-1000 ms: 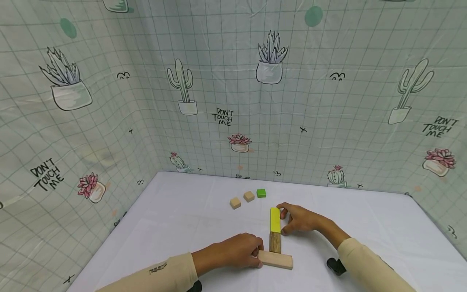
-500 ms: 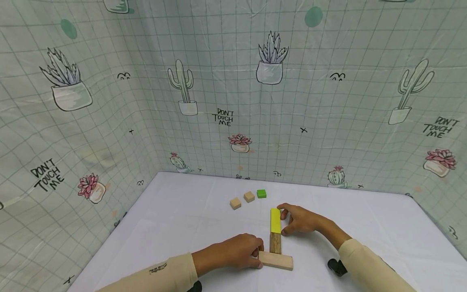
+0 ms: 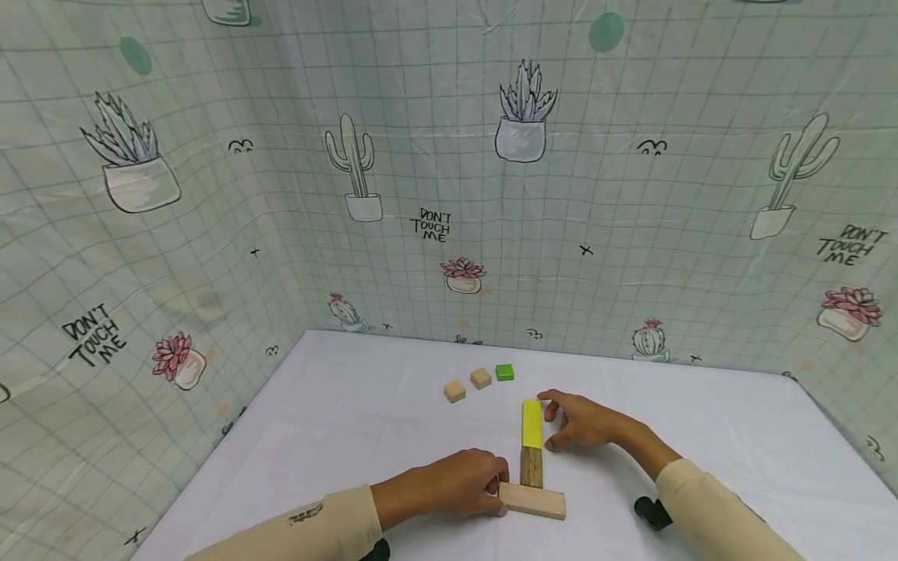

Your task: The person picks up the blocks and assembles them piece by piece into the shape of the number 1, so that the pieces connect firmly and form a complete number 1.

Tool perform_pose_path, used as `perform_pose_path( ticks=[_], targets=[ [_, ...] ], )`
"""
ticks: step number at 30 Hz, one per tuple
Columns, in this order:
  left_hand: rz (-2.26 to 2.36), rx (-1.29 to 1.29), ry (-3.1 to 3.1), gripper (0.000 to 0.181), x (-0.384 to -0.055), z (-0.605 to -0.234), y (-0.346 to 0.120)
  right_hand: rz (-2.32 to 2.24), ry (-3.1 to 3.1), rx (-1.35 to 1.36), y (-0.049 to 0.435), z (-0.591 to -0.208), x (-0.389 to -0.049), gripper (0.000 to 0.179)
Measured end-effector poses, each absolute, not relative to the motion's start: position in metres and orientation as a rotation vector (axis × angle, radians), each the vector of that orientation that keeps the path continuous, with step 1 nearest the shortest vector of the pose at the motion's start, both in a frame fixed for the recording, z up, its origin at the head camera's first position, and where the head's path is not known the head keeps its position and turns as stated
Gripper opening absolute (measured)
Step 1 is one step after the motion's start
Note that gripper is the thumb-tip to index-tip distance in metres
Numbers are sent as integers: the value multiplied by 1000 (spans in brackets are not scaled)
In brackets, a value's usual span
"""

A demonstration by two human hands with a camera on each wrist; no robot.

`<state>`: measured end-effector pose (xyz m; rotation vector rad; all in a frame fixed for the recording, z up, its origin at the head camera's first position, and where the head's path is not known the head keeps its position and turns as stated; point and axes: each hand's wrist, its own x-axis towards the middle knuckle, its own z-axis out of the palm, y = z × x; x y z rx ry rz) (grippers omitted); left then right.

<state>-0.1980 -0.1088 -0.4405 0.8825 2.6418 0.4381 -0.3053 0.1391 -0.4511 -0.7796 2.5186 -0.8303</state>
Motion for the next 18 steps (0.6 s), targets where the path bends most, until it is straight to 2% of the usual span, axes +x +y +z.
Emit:
perform_pose_path(
  ticks=[18],
  targets=[
    [417, 942, 2644, 29, -198, -440, -111, -738, 2671, -832, 141, -451, -318, 50]
  ],
)
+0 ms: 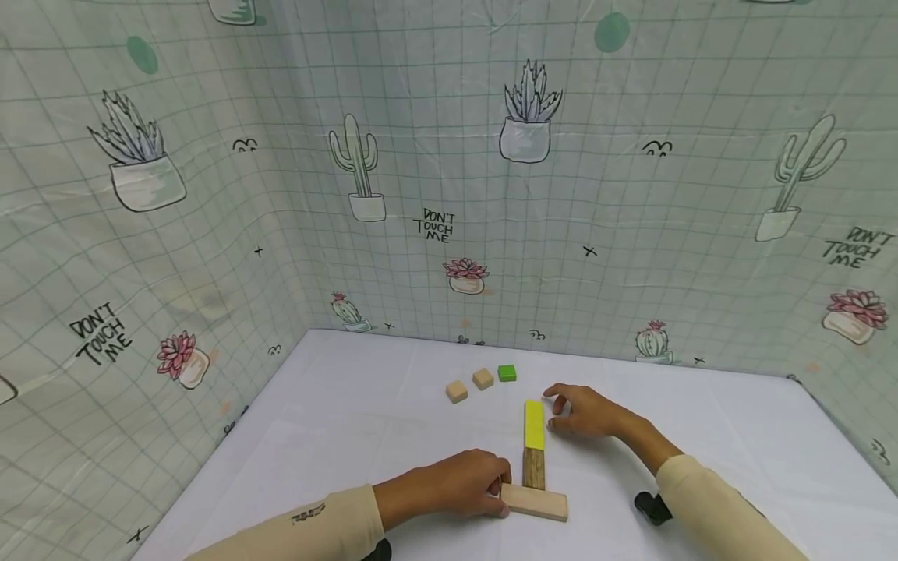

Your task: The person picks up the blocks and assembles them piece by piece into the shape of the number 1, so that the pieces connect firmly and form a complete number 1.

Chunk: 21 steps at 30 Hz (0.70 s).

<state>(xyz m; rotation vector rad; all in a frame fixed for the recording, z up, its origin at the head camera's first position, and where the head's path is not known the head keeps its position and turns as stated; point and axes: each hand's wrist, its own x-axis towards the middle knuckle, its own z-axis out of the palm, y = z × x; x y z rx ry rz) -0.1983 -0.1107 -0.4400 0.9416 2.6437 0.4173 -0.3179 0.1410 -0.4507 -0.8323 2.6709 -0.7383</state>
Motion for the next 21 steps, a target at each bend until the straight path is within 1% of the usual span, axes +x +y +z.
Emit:
perform_pose_path(
  ticks=[7, 21],
  targets=[
    [447, 929, 2629, 28, -198, -440, -111, -700, 2747, -789, 137, -448, -325, 43],
    [439, 909, 2634, 28, -199, -441, -110, -656, 2786, -755, 128, -445, -342, 41]
  ],
)
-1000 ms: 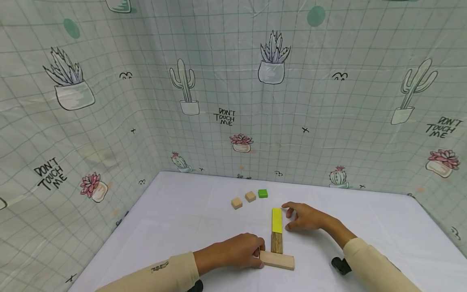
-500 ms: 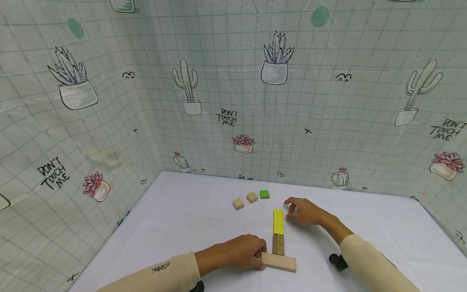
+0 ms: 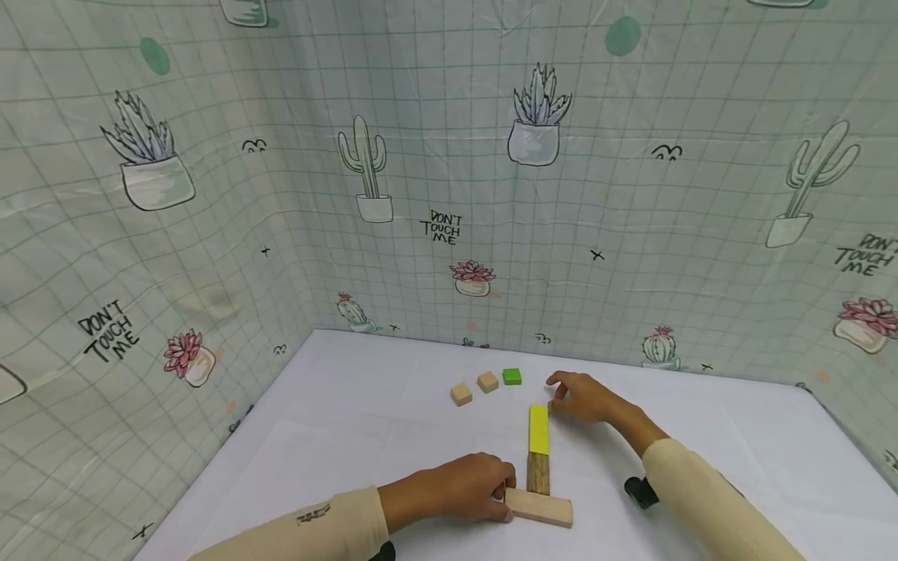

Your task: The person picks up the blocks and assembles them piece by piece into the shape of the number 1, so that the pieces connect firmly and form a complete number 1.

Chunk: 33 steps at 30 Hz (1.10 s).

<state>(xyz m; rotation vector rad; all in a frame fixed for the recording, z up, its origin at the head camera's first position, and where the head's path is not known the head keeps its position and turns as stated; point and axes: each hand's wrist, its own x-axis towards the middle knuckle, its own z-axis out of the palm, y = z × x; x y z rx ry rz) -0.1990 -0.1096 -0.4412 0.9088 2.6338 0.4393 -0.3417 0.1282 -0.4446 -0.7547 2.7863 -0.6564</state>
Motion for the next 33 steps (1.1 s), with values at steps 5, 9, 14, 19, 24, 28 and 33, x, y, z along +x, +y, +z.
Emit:
perform_pose_path(
  ticks=[5, 9, 14, 19, 24, 28, 33],
  targets=[
    [421, 914, 2634, 28, -200, -442, -109, -634, 2791, -718, 123, -444, -349, 40],
    [424, 910, 2632, 28, -199, -441, -109, -636, 2787, -698, 120, -444, -353, 41],
    [428, 926, 2632, 27, -198, -440, -110, -644, 2787, -703, 114, -443, -355, 42],
    [423, 941, 2633, 27, -199, -440, -110, -640, 2778, -682, 108, -442, -359, 42],
    [419, 940, 2629, 27, -199, -440, -111, -648, 2762, -677, 101, -442, -364, 43],
    [428, 916, 2626, 27, -200, -442, -111, -644, 2766, -711, 96, -446, -369, 43],
    [422, 890, 2631, 26, -200, -443, -111, -642, 2769, -734, 89, -447, -371, 45]
  ],
)
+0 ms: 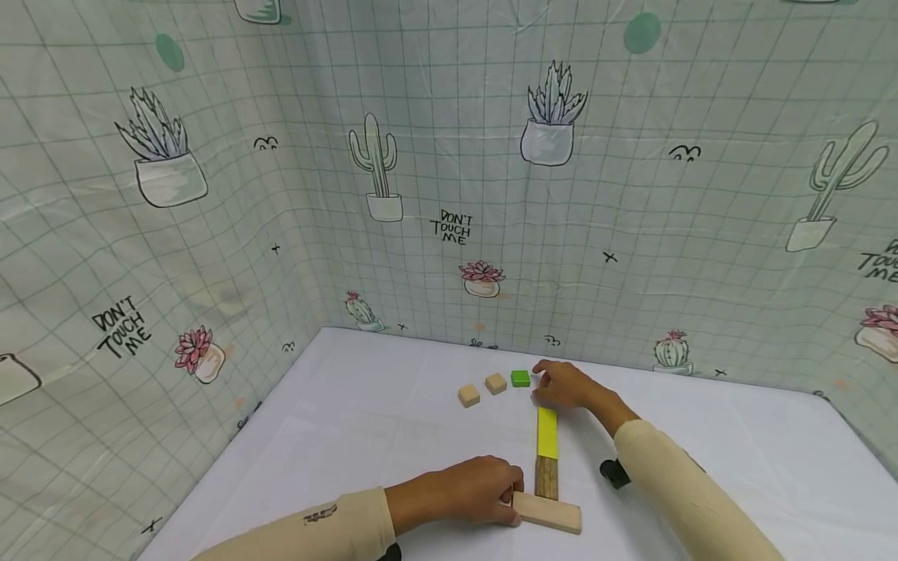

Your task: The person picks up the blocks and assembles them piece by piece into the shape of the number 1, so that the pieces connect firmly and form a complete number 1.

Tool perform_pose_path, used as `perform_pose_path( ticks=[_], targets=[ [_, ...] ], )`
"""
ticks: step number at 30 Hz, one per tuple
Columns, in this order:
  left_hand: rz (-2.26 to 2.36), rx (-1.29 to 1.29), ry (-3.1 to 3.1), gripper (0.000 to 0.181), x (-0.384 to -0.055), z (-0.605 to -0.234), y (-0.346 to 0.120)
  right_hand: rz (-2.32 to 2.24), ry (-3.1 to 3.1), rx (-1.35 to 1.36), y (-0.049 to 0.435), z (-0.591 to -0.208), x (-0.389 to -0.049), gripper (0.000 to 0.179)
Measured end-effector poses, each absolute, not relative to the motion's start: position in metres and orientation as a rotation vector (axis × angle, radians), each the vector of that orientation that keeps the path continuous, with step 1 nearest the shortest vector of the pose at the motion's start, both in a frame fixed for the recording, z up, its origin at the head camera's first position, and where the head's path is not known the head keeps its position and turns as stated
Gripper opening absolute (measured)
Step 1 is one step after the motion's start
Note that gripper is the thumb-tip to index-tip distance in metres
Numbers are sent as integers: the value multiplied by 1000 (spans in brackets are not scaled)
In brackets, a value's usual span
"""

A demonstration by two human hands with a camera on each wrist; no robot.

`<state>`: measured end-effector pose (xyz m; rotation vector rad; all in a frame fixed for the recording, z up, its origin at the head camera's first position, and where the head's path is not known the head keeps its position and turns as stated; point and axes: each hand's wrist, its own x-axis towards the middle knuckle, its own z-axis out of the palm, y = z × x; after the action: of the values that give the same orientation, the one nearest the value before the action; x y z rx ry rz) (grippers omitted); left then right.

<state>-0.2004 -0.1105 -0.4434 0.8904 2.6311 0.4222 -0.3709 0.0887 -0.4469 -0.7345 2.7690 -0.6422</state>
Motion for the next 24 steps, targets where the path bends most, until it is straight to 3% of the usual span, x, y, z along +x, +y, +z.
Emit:
perform_pose_path(
  ticks=[14, 24],
  targets=[
    [398, 930, 2650, 28, -200, -441, -112, -596, 2779, -745, 74, -443, -371, 53],
    [380, 920, 2647, 28, -200, -443, -112, -480, 2806, -706, 68, -447, -374, 46]
  ],
)
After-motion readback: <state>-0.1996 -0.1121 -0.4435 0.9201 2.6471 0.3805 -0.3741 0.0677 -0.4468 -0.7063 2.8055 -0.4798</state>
